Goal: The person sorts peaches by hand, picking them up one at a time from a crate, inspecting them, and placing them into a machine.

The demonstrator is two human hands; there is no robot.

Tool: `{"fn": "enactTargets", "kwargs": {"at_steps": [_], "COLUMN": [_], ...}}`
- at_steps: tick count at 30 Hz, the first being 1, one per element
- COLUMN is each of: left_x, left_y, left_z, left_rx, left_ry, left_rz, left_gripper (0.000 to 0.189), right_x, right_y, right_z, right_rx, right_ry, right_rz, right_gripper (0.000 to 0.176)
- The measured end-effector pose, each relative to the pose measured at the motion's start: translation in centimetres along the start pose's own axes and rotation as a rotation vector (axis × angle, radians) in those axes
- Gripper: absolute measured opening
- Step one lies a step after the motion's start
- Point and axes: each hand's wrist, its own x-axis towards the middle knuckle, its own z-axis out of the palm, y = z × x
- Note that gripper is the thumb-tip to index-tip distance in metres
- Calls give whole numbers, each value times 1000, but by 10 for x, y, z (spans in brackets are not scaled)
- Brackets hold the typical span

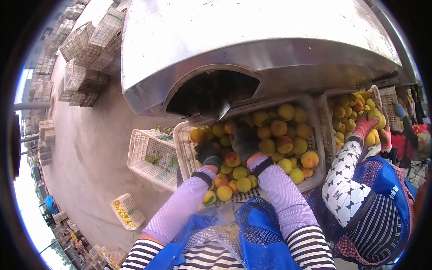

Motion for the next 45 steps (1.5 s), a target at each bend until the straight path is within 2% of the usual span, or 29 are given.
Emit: {"fn": "enactTargets", "kwargs": {"at_steps": [1,4,7,8,10,13,14,16,17,19,20,21,23,26,29,30,31,33,34,35,37,38,40,42,43,44,45], "left_x": [-3,15,15,17,26,17,0,-53,-62,-74,-80,-87,-100,-109,-98,-90,-78,-70,-76,-80,-83,-81,-76,-68,-64,-65,-76], "left_y": [2,-7,-8,-11,-24,-61,-62,-40,-42,-46,-44,-45,-46,-44,-40,-39,-46,-55,-55,-54,-56,-56,-57,-56,-55,-54,-48], "left_z": [-8,26,21,18,12,10,-9,-57,-63,-76,-82,-86,-88,-95,-127,-128,-123,-119,-120,-122,-125,-121,-118,-119,-117,-115,-124], "left_rx": [27,43,-14,-119,-327,-1367,-1262,-1319,-1316,-1300,-1305,-1312,-1341,-1387,-1398,-1177,-1056,-1089,-1235,-1379,-1241,-1370,-1585,-1739,-1523,-1645,-1765], "left_ry": [-92,90,-63,-140,-290,-649,-531,-483,-526,-608,-580,-555,-497,-427,-395,-44,18,13,-56,-135,9,-73,-224,-383,-187,-253,-321], "left_rz": [11,6,34,63,125,312,566,644,677,756,788,814,833,902,973,1074,972,859,854,839,911,846,735,674,788,728,663], "left_gripper": [82,77,67,59,45,35,46,58,62,70,71,73,79,72,59,48,47,45,44,44,42,42,42,42,42,45,49], "right_x": [5,18,23,24,11,-9,-16,-34,-41,-57,-64,-71,-81,-74,-46,-35,-19,9,23,30,47,53,73,73,67,58,40], "right_y": [4,9,11,12,4,-11,-14,-26,-32,-44,-49,-54,-70,-90,-105,-110,-117,-105,-99,-99,-103,-104,-106,-109,-113,-116,-118], "right_z": [22,53,52,48,4,-74,-94,-113,-122,-141,-150,-159,-158,-164,-168,-169,-165,-134,-117,-106,-104,-102,-101,-107,-121,-135,-146], "right_rx": [15,-13,1,20,201,281,272,240,223,468,589,546,515,510,463,435,395,219,133,101,53,32,341,399,304,209,232], "right_ry": [-2,-29,-128,-165,-127,-85,-67,-54,-47,-3,20,-22,65,162,267,305,423,473,506,442,576,633,433,326,315,303,263], "right_rz": [49,88,174,218,116,-223,-361,-480,-552,-290,-157,-128,-144,-143,-184,-198,-206,-177,-163,-119,-224,-275,-247,-194,-159,-124,-186], "right_gripper": [21,24,25,27,37,57,64,70,74,74,74,77,78,78,74,72,70,70,70,71,73,74,70,70,71,72,70]}}
